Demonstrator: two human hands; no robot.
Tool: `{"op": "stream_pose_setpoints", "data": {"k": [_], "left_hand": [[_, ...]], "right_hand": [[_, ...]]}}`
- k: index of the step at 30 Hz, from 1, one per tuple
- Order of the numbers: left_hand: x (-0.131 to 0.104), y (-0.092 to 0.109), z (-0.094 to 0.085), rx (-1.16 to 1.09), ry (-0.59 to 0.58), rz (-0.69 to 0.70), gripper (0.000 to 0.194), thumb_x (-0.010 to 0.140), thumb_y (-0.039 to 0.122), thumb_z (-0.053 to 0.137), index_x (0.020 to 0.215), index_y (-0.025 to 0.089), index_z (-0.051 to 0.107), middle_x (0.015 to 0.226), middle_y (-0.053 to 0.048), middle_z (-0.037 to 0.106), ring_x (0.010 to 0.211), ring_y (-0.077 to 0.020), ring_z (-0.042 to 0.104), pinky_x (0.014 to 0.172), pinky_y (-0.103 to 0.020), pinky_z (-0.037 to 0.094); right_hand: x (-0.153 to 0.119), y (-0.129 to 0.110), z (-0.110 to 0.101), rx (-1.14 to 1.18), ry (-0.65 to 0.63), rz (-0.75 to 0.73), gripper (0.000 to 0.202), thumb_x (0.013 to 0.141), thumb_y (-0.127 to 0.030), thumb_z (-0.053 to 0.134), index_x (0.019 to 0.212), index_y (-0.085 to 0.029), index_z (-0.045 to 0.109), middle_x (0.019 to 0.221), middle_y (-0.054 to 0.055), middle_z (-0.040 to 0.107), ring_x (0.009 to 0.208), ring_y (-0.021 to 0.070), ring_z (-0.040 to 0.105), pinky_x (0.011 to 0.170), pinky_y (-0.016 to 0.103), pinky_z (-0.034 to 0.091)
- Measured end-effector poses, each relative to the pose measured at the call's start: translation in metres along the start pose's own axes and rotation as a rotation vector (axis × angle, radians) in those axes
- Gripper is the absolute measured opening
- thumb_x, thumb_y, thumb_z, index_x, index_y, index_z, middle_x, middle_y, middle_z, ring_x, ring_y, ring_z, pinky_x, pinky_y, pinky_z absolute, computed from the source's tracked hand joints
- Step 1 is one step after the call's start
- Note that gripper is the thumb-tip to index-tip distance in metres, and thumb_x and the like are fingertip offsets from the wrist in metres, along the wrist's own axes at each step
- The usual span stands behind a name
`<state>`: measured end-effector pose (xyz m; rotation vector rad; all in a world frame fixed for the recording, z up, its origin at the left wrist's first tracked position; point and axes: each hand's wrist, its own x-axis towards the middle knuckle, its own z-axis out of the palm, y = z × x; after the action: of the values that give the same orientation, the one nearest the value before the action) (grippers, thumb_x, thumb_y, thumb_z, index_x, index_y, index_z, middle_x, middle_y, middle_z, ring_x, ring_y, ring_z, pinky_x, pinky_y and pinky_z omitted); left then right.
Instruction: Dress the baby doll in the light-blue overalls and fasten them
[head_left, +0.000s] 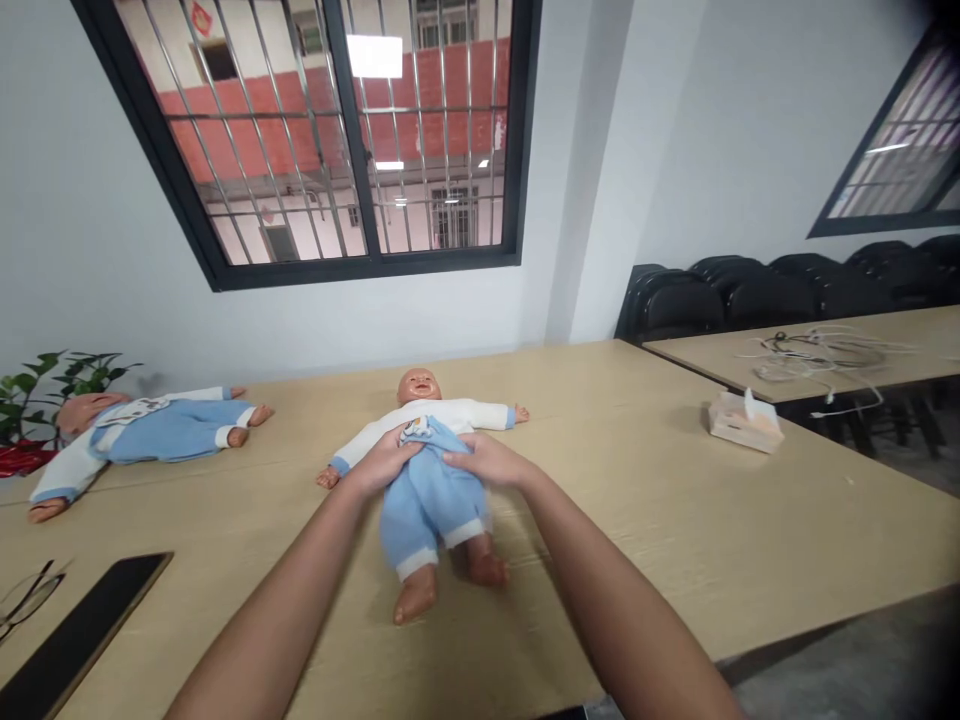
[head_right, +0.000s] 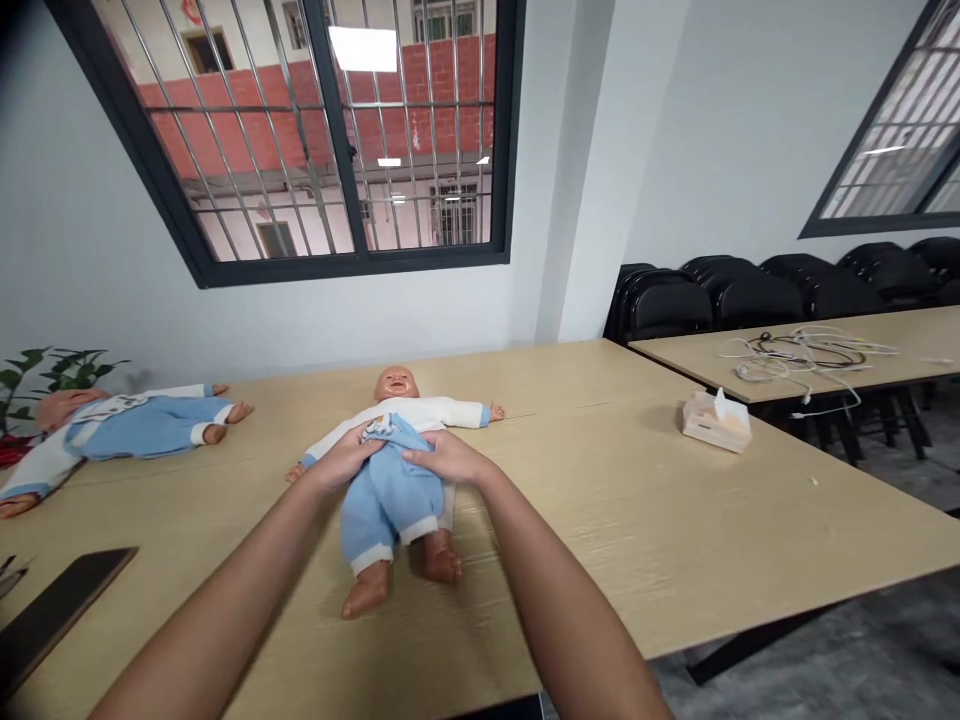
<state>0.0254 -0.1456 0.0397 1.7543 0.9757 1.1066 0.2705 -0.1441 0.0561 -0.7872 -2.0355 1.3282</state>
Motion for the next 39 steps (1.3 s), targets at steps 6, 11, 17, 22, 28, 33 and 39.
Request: {"op": "stream_pose_setpoints", "data": {"k": [6,11,17,22,28,33,39], "left_hand": [[-0.007,0.020,0.014,0.208,-0.266,0.029,0.077,0.073,0.053,0.085,0.139,0.020,0.063,0.142,-0.010,0.065,0.133,-0.0345,0.057,0.118,-0.048,0.040],[-0.006,0.029,0.011,0.142,-0.214,-0.001,0.056,0.089,0.058,0.066,0.128,0.017,0.070,0.136,-0.010,0.069,0.126,-0.0314,0.063,0.114,-0.046,0.044],[-0.009,0.027,0.012,0.027,-0.043,-0.003,0.065,0.085,0.060,0.068,0.129,0.012,0.068,0.134,-0.015,0.070,0.125,-0.0340,0.063,0.113,-0.047,0.045],[-0.012,0.044,0.020,0.252,-0.270,0.063,0.096,0.067,0.046,0.089,0.151,0.021,0.051,0.151,-0.010,0.058,0.137,-0.0352,0.054,0.119,-0.047,0.040],[-0.012,0.041,0.018,0.147,-0.256,-0.018,0.061,0.084,0.056,0.073,0.132,0.019,0.068,0.136,-0.009,0.070,0.126,-0.0319,0.063,0.115,-0.048,0.044],[-0.012,0.036,0.023,-0.043,-0.143,-0.039,0.069,0.087,0.066,0.065,0.133,0.015,0.066,0.137,-0.014,0.068,0.128,-0.0330,0.062,0.113,-0.046,0.046],[-0.021,0.062,0.038,0.285,-0.364,-0.032,0.078,0.072,0.054,0.082,0.140,0.024,0.062,0.137,-0.005,0.068,0.125,-0.0324,0.062,0.108,-0.041,0.048]], "right_hand": [[0.009,0.012,0.003,0.273,0.348,-0.055,0.028,0.080,-0.039,0.071,0.098,-0.018,0.076,0.107,0.006,0.076,0.101,0.0237,0.067,0.097,0.038,0.050],[-0.001,-0.002,0.005,0.429,0.070,0.051,0.044,0.079,-0.051,0.077,0.109,-0.019,0.074,0.112,0.008,0.076,0.104,0.0245,0.069,0.096,0.037,0.053],[-0.005,-0.012,-0.002,0.125,-0.056,0.055,0.047,0.077,-0.046,0.082,0.116,-0.020,0.075,0.122,0.007,0.074,0.118,0.0275,0.065,0.104,0.041,0.050],[0.002,0.007,-0.003,0.366,0.138,0.096,0.037,0.069,-0.039,0.081,0.097,-0.015,0.077,0.105,0.008,0.078,0.100,0.0262,0.070,0.098,0.041,0.052],[-0.005,-0.004,-0.001,0.422,-0.138,0.206,0.046,0.071,-0.048,0.086,0.102,-0.016,0.075,0.104,0.008,0.077,0.096,0.0225,0.070,0.092,0.035,0.054],[-0.006,-0.003,-0.007,0.287,-0.129,0.166,0.044,0.072,-0.053,0.085,0.097,-0.018,0.075,0.101,0.005,0.076,0.095,0.0223,0.069,0.092,0.036,0.054],[-0.009,0.007,-0.020,0.320,-0.141,0.160,0.045,0.070,-0.049,0.087,0.098,-0.017,0.074,0.105,0.007,0.076,0.097,0.0223,0.069,0.095,0.037,0.053]]}}
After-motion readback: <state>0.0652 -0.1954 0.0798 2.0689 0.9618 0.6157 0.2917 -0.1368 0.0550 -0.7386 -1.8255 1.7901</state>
